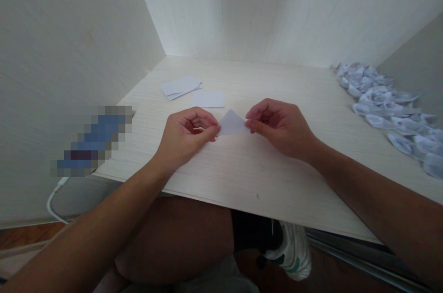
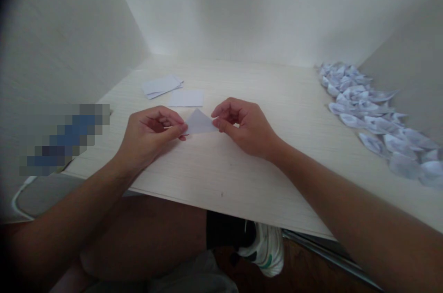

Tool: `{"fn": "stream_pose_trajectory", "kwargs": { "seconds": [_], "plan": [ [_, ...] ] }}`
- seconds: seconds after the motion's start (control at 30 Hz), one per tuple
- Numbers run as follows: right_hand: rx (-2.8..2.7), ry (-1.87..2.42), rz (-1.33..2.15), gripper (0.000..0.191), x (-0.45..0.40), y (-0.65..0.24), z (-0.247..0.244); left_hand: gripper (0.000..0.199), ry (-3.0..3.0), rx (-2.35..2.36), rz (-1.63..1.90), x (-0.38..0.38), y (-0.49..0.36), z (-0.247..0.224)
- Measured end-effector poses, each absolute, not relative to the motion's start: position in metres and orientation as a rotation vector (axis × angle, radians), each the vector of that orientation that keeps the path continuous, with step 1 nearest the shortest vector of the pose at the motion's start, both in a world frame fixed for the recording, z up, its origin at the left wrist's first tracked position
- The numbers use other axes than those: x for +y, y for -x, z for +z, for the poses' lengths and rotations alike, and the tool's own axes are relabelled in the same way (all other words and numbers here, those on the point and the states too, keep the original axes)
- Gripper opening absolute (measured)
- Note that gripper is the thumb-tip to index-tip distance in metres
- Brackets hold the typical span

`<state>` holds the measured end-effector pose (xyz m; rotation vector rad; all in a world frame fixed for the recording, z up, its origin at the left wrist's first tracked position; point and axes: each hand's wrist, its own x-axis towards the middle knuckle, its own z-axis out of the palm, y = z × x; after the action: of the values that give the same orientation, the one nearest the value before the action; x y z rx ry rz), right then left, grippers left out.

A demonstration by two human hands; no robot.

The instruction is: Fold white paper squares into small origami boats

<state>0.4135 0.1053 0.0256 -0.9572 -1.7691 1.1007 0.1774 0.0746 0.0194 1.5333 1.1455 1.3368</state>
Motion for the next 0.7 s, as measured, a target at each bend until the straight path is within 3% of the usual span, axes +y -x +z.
{"fn": "stream_pose_trajectory", "kwargs": {
  "seconds": [0.33, 0.6, 0.7],
  "plan": [
    [-1.902, 0.859, 1.559, 0.011, 0.107, -0.417, 0.029, 0.005, -1.748, 0.990, 0.987, 0.069, -0.154, 0.025],
    [-1.874, 0.875, 1.626, 0.010, 0.108, -0.416, 0.035, 0.026, -2.194, 0.828, 1.071, 0.064, -0.144, 0.023],
    [-1.829, 0.875, 1.656, 0.010, 0.107, -0.414, 0.037, 0.022, -2.397, 0.834, 1.091, 0.063, -0.143, 0.022]
  ]
}}
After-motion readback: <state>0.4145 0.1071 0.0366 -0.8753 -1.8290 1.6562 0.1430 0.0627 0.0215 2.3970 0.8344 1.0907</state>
